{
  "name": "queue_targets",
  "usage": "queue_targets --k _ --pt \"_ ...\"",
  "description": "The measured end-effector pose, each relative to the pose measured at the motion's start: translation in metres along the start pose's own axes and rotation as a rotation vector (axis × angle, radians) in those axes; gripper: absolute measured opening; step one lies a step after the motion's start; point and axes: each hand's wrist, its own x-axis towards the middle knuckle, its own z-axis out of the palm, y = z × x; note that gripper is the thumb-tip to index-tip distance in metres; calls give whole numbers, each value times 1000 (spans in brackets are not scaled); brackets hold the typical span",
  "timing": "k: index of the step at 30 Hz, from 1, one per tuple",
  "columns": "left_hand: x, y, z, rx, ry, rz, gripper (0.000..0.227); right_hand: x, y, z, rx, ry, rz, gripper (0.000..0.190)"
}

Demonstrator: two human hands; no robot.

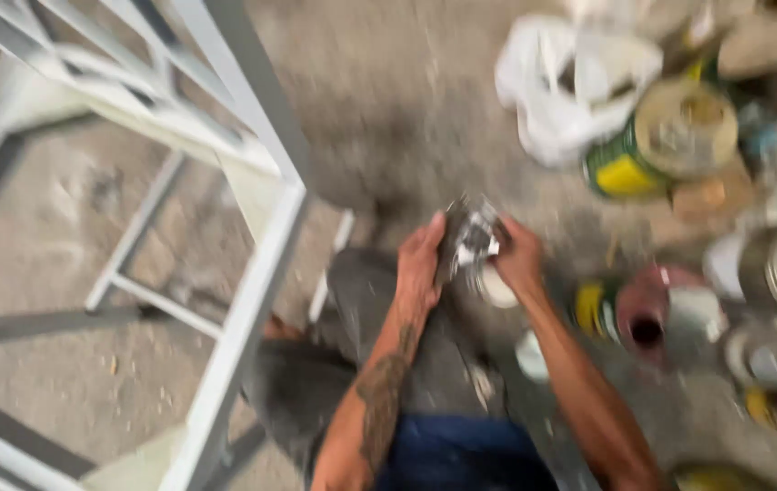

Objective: The person applies a white filler to the joints of a white metal chair frame using a putty knife and a smaller scraper. They scoop the filler from a can and spread it into the seams of the chair's back and seat frame.

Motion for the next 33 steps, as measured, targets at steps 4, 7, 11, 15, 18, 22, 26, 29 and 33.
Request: queue_targets --k 4,7,11,15,18,22,26,29,33 --pt "37 1 -20 -16 19 367 33 -17 -101 -61 147 95 210 22" --pt "6 12 -17 214 23 703 23 -29 -115 -65 -242 215 -153 24" --pt "-2 0 -9 319 -152 551 24 -22 -150 -45 -412 91 -243 31" --pt "-27 6 5 229 -415 659 54 -21 -186 -23 -462 -48 -265 48" --pt "-5 3 -11 349 -365 725 19 -24 -207 -27 -414 -138 -252 55" --pt "-2 -23 -14 323 -421 662 21 -9 -180 -25 -408 -91 -216 49" --pt "-69 48 6 440 -456 729 24 -1 -147 -18 -432 -72 -165 49" --pt "-82 58 4 498 -417 685 20 6 -132 -19 -407 -91 -140 47" --pt "-85 61 5 526 -386 717 16 -6 -140 -6 -438 -14 -251 43"
